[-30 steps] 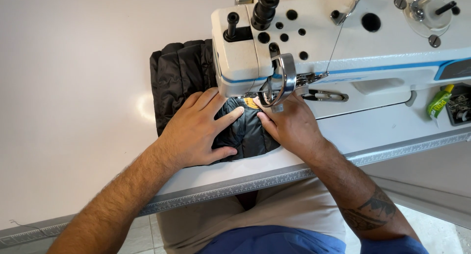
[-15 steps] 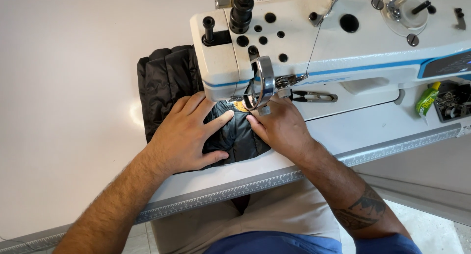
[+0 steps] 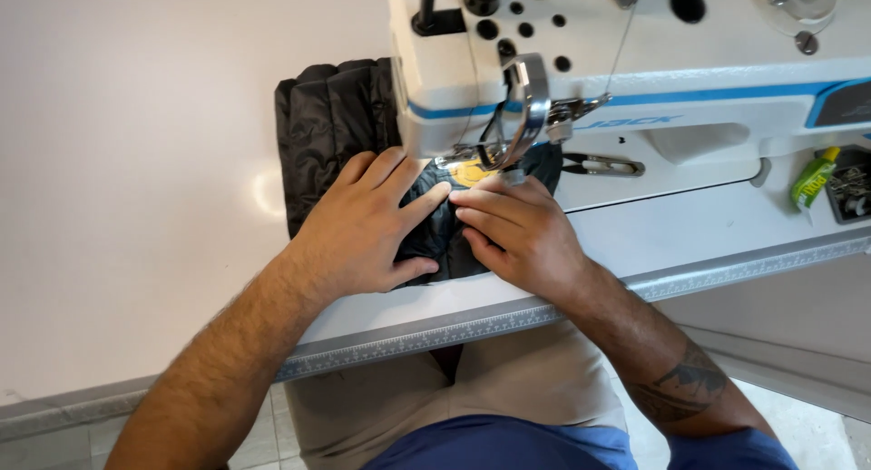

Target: Sewing a leather logo patch onto a black quilted bag using an industrial sewing machine

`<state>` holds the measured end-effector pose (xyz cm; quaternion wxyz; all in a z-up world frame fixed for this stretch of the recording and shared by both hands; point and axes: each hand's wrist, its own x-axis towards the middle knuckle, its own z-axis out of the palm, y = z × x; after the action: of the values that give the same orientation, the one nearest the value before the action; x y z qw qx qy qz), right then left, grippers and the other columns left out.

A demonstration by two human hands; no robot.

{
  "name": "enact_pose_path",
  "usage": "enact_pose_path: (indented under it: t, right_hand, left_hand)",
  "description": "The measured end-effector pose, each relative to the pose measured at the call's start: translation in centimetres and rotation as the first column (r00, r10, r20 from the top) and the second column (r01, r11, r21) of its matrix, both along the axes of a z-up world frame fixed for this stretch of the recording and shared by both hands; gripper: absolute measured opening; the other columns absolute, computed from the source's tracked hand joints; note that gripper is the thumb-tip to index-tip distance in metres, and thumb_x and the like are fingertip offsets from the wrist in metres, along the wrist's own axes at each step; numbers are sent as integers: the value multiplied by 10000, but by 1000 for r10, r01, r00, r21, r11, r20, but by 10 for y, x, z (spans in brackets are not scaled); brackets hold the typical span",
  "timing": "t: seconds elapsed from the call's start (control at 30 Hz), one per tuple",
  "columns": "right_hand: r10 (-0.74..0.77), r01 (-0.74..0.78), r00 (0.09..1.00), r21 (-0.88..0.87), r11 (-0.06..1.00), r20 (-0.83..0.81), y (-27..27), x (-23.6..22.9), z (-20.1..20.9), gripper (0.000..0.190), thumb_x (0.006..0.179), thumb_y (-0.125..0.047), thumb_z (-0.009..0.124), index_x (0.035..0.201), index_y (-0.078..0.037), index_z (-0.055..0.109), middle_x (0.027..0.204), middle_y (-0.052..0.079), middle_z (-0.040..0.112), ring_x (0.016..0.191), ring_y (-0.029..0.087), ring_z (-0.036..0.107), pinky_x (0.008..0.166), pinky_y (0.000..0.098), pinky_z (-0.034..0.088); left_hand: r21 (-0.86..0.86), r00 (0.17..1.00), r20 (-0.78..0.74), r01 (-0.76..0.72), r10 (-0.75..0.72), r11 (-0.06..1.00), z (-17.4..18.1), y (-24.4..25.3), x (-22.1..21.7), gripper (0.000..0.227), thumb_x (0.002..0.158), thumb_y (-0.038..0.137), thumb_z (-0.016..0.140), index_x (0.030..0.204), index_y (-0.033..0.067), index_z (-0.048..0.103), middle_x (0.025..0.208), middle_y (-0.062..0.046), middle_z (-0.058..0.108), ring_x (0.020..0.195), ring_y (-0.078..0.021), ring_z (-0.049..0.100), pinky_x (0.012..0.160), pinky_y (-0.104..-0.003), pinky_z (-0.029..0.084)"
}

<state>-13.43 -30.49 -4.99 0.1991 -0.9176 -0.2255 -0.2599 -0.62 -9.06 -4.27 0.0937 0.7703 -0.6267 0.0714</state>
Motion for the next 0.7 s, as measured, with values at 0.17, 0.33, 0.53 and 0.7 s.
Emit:
enact_pose_path:
  t: [0.17, 0.33, 0.53, 0.7]
  right_hand:
    - [33, -34, 999, 11, 999, 24, 16, 7, -13, 220, 894, -151, 744, 1096, -68, 770, 1192, 86, 768, 1064, 328, 697, 865, 451, 537]
    - [-10, 8, 1000, -94, 996, -21, 29, 0, 6, 163, 922, -47, 744, 1075, 6, 765, 1191, 103, 754, 1057, 297, 664, 925, 429, 537]
    - [-2, -1, 999, -49, 999, -52, 27, -4, 2, 248, 889, -26, 742, 1131, 25, 752, 1196, 143, 753, 1069, 320, 669, 954, 451, 550]
    - [12, -10, 998, 35, 999, -64, 23, -7, 1, 186, 916, -5, 704, 1089, 51, 740, 1150, 176, 750, 1060, 355, 694, 985, 466, 555]
  left_hand:
    - [-116, 1000, 18, -17, 19, 993, 1, 19, 0, 780, 787, 679, 707, 1295, 91, 643, 1251, -212, 590, 1323, -387, 498, 1072, -558, 391]
    - [-133, 993, 102, 76, -62, 988, 8, 25, -6, 682, 782, 653, 764, 1159, 88, 704, 1268, -161, 616, 1205, -326, 550, 1013, -469, 442]
    - [-237, 979, 179, 144, -102, 961, 5, 20, -21, 52, 874, 120, 686, 893, 90, 723, 970, -41, 658, 1002, -244, 579, 940, -413, 457]
    - [-73, 985, 155, 89, -76, 993, 7, 1, -27, 94, 790, 120, 785, 855, 187, 774, 970, 10, 707, 1020, -229, 609, 986, -417, 439]
